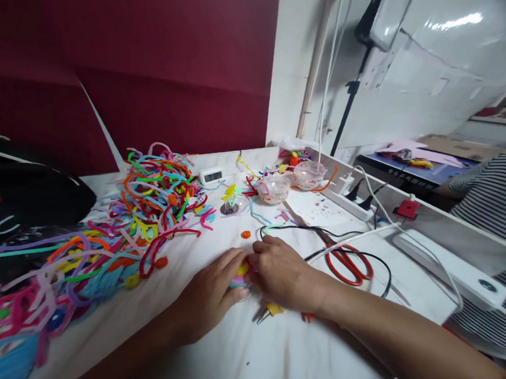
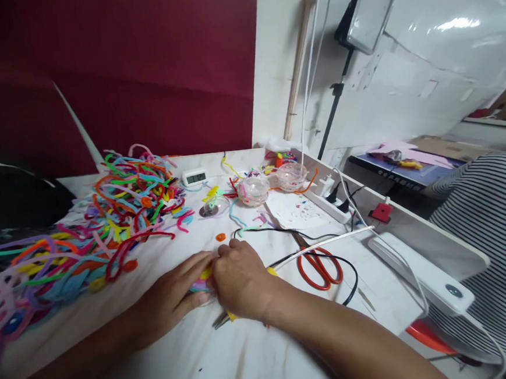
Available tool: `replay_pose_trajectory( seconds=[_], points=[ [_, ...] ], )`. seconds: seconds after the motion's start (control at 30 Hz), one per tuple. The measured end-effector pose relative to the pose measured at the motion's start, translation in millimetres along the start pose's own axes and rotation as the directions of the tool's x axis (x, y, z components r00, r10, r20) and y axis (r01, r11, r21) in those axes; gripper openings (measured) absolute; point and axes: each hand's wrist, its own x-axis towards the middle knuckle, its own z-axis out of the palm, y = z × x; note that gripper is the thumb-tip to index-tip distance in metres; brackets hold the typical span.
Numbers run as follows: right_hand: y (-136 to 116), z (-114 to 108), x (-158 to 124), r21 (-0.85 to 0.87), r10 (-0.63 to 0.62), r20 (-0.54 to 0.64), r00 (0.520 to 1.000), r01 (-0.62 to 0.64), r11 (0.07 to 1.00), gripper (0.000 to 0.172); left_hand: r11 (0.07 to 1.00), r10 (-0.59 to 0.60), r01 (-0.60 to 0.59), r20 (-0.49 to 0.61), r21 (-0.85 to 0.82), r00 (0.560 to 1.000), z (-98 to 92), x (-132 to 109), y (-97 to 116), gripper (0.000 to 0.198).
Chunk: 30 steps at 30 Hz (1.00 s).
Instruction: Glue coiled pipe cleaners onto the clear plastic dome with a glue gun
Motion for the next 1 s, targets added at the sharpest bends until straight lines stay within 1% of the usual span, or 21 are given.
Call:
replay_pose_trajectory(
  seconds=[0.1, 0.17, 0.27, 0.4, 0.5, 0.6, 0.8, 1.0],
  points=[
    [0.2, 1.8, -0.2, 0.008, 0.006, -0.017, 1.000, -0.006, 1.000, 0.017, 1.000, 0.011, -0.011, 0.005, 0.023, 1.000, -0.1, -0.1, 1.9, 0.047],
    [-0.1, 1.8, 0.1, 0.001, -0.001, -0.003, 1.000, 0.001, 1.000, 0.016, 0.999, 0.026, -0.026, 0.020, 0.023, 0.999, -0.6, -0.7, 1.0, 0.045],
    [-1.3, 1.8, 0.8, -0.016, -0.011, 0.027, 1.000, 0.012, 1.000, 0.016, 0.998, 0.055, -0.056, 0.045, 0.017, 0.997, -1.5, -2.5, -4.2, 0.047],
    [-2.3, 4.5, 0.2, -0.018, 0.004, 0.000, 1.000, -0.004, 1.000, 0.018, 0.996, 0.089, -0.089, 0.059, -0.017, 0.994, -3.0, -3.2, -10.2, 0.050],
    [-2.3, 7.3, -1.2, -0.013, 0.014, -0.036, 0.999, -0.014, 1.000, 0.018, 0.993, 0.110, -0.108, 0.044, -0.047, 0.993, -4.0, -2.1, -8.7, 0.047],
    [-3.4, 8.4, -2.0, -0.002, 0.032, -0.048, 0.998, -0.032, 0.999, 0.017, 0.995, 0.099, -0.099, 0.022, -0.026, 0.995, -2.4, -2.4, -6.8, 0.050],
    [-7.4, 7.5, 0.4, 0.006, 0.068, -0.012, 0.998, -0.067, 0.998, 0.016, 0.995, 0.096, -0.096, 0.003, 0.036, 0.995, 4.0, -7.9, -9.9, 0.055],
    [-7.4, 8.2, 1.8, 0.027, 0.073, 0.005, 0.997, -0.073, 0.997, 0.015, 0.994, 0.087, -0.083, -0.042, 0.072, 0.995, 3.5, -13.5, -7.1, 0.058]
  ],
)
